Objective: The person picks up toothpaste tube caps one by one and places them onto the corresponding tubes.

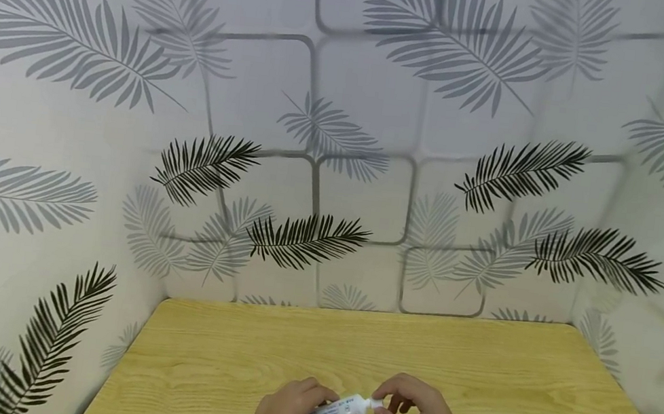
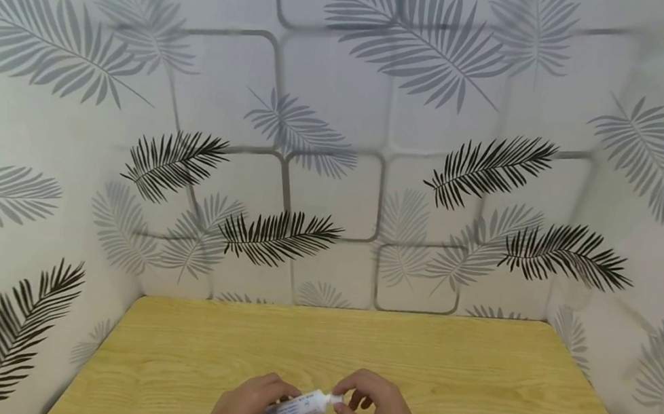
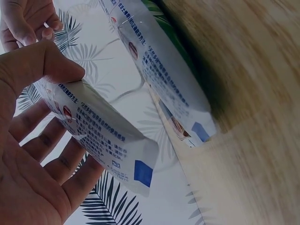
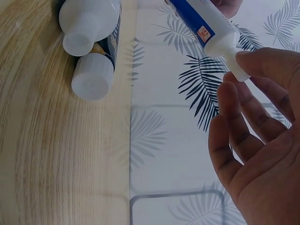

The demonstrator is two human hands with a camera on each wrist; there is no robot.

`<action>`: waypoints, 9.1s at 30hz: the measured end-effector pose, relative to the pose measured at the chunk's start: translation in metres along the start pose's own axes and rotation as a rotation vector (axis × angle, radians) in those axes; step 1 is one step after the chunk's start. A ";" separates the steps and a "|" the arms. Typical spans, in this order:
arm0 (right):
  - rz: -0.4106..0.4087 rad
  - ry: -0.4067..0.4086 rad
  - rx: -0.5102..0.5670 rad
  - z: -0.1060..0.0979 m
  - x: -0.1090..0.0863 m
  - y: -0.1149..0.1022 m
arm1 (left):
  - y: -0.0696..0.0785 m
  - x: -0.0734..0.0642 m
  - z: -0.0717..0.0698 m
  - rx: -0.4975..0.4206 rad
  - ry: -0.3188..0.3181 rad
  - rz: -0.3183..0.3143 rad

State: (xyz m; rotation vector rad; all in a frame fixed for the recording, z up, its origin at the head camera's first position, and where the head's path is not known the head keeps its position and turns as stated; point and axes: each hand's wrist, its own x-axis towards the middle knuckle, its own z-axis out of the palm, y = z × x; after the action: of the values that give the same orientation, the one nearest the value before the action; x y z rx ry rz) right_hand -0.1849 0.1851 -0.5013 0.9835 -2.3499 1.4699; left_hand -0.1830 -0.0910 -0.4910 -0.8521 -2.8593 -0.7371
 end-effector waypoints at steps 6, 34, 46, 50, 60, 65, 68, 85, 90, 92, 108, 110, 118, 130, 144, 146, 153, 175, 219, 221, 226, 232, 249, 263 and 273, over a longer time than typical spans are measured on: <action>-0.006 -0.028 0.001 -0.001 0.001 0.000 | -0.001 0.001 0.000 0.022 -0.018 0.008; 0.213 -0.145 0.062 -0.005 0.004 -0.006 | 0.002 0.000 0.004 0.081 0.019 0.075; 0.271 -0.146 0.075 -0.004 0.002 -0.006 | 0.004 0.001 0.005 0.114 0.006 0.069; 0.286 -0.148 0.070 -0.005 0.002 -0.007 | 0.005 0.002 0.005 0.119 0.001 0.063; 0.244 -0.101 0.049 -0.007 -0.002 -0.004 | 0.006 0.002 0.005 0.090 0.012 0.053; 0.096 -0.017 0.016 -0.005 -0.008 0.000 | 0.005 0.000 0.004 0.072 0.018 0.055; 0.001 -0.003 0.033 -0.005 -0.009 0.004 | 0.004 -0.001 0.004 0.068 0.021 0.054; -0.019 -0.081 0.088 -0.007 -0.009 0.002 | 0.003 0.000 0.005 0.084 0.007 0.083; 0.087 -0.102 0.087 -0.008 -0.009 0.001 | 0.004 0.000 0.005 0.096 0.018 0.090; 0.098 -0.107 0.095 -0.008 -0.009 0.000 | 0.005 0.000 0.005 0.097 0.022 0.094; 0.143 -0.144 0.097 -0.009 -0.009 0.000 | 0.001 -0.001 0.008 0.120 0.046 0.130; 0.156 -0.140 0.093 -0.010 -0.010 -0.001 | 0.001 -0.001 0.008 0.117 0.046 0.126; 0.119 -0.044 -0.002 -0.008 -0.015 0.000 | 0.001 -0.002 0.007 0.115 0.043 0.111; -0.189 -0.015 0.089 -0.006 -0.013 0.009 | -0.001 -0.002 0.007 0.110 0.045 0.113; -0.183 -0.047 0.101 -0.005 -0.011 0.007 | 0.000 -0.002 0.007 0.118 0.047 0.133; -0.170 -0.046 0.098 -0.005 -0.011 0.005 | 0.000 -0.002 0.007 0.118 0.047 0.136; -0.129 -0.043 0.084 -0.006 -0.011 0.002 | 0.000 -0.002 0.006 0.104 0.028 0.128; 0.060 -0.066 0.023 -0.005 -0.013 0.001 | 0.003 -0.002 0.006 0.115 0.039 0.134; -0.034 -0.069 0.070 -0.005 -0.016 0.000 | 0.003 -0.004 0.011 0.125 0.098 0.182; 0.013 -0.072 0.074 -0.005 -0.016 -0.001 | 0.004 -0.004 0.011 0.127 0.100 0.182; 0.080 -0.085 0.085 -0.005 -0.016 -0.003 | 0.004 -0.003 0.010 0.142 0.085 0.173; 0.097 -0.094 0.091 -0.005 -0.015 -0.003 | 0.007 -0.003 0.009 0.138 0.067 0.172; 0.000 -0.104 0.092 -0.012 -0.019 -0.001 | 0.009 -0.003 0.009 0.113 0.041 0.149; -0.001 -0.118 0.136 -0.010 -0.019 -0.003 | 0.012 -0.002 0.006 0.095 0.015 0.143; 0.099 -0.120 0.123 -0.011 -0.018 -0.009 | 0.013 -0.002 0.006 0.101 0.007 0.138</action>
State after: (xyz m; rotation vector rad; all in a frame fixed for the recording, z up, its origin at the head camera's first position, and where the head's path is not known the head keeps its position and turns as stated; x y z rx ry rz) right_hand -0.1671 0.1994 -0.4981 1.0246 -2.4492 1.6537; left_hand -0.1740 -0.0796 -0.4908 -1.0173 -2.7694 -0.5738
